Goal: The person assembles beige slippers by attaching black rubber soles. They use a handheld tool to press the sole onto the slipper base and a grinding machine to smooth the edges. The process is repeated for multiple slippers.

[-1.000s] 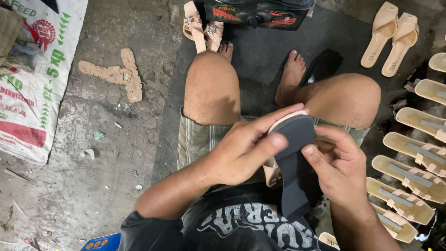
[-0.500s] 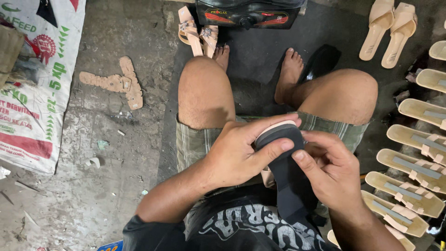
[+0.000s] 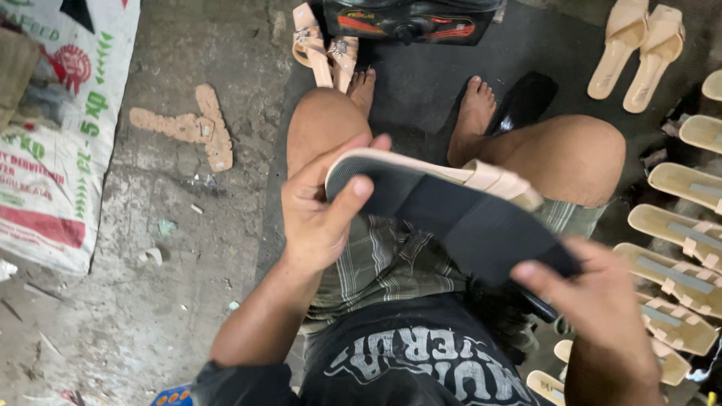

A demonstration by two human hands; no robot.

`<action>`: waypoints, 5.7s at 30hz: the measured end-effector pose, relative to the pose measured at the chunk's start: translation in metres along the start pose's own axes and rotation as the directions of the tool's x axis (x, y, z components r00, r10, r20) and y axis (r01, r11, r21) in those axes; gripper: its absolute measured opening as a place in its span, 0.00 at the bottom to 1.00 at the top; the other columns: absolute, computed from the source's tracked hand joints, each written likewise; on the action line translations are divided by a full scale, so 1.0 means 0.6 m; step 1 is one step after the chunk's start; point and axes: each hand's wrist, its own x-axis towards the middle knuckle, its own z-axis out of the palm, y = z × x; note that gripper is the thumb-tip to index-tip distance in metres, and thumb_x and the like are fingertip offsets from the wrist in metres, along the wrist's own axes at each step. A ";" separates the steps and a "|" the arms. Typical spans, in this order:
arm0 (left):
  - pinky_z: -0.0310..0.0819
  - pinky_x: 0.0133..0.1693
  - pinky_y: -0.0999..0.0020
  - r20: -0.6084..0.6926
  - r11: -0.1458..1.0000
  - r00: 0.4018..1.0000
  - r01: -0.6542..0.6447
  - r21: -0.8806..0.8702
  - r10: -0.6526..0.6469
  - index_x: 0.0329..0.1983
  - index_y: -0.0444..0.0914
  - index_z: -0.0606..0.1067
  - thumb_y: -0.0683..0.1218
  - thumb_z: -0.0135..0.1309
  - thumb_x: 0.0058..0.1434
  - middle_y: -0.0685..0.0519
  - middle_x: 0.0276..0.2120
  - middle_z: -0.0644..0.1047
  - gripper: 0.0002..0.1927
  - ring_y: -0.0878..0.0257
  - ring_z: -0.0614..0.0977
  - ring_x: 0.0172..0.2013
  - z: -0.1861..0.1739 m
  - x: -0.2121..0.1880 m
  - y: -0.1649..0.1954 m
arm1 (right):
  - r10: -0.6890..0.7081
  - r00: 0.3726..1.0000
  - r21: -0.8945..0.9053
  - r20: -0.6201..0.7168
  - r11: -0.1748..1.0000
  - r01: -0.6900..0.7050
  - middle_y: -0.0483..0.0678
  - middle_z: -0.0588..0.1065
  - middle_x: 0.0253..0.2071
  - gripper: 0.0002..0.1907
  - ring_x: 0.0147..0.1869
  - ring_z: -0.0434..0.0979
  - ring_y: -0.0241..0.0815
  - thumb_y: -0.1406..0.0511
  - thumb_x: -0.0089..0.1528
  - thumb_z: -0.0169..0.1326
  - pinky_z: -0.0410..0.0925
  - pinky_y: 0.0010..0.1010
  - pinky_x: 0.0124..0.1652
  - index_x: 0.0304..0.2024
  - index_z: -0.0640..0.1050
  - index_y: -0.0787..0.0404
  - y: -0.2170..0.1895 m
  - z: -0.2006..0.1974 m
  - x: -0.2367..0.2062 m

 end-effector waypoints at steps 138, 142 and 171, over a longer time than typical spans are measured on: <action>0.72 0.41 0.67 0.764 0.145 0.641 -0.752 0.643 -0.065 0.51 0.43 0.81 0.48 0.63 0.64 0.62 0.48 0.81 0.13 0.65 0.79 0.43 0.212 0.044 -0.049 | -0.875 0.484 0.087 0.012 0.483 0.871 0.54 0.80 0.44 0.13 0.53 0.82 0.49 0.71 0.56 0.68 0.75 0.37 0.55 0.43 0.81 0.67 0.106 -0.073 0.129; 0.72 0.41 0.69 0.753 0.191 0.657 -0.737 0.648 -0.023 0.51 0.42 0.81 0.46 0.65 0.63 0.62 0.47 0.81 0.14 0.66 0.80 0.43 0.207 0.045 -0.063 | -0.864 0.503 0.232 -0.018 0.486 0.843 0.55 0.80 0.45 0.12 0.54 0.83 0.48 0.70 0.59 0.66 0.75 0.37 0.56 0.44 0.80 0.66 0.123 -0.076 0.139; 0.78 0.41 0.69 0.695 0.415 0.713 -0.662 0.625 0.091 0.43 0.39 0.82 0.44 0.69 0.58 0.57 0.42 0.83 0.12 0.62 0.83 0.39 0.185 0.053 -0.118 | -0.817 0.577 0.638 -0.003 0.443 0.631 0.51 0.81 0.46 0.10 0.55 0.82 0.44 0.64 0.67 0.63 0.72 0.42 0.62 0.49 0.83 0.61 0.188 -0.084 0.172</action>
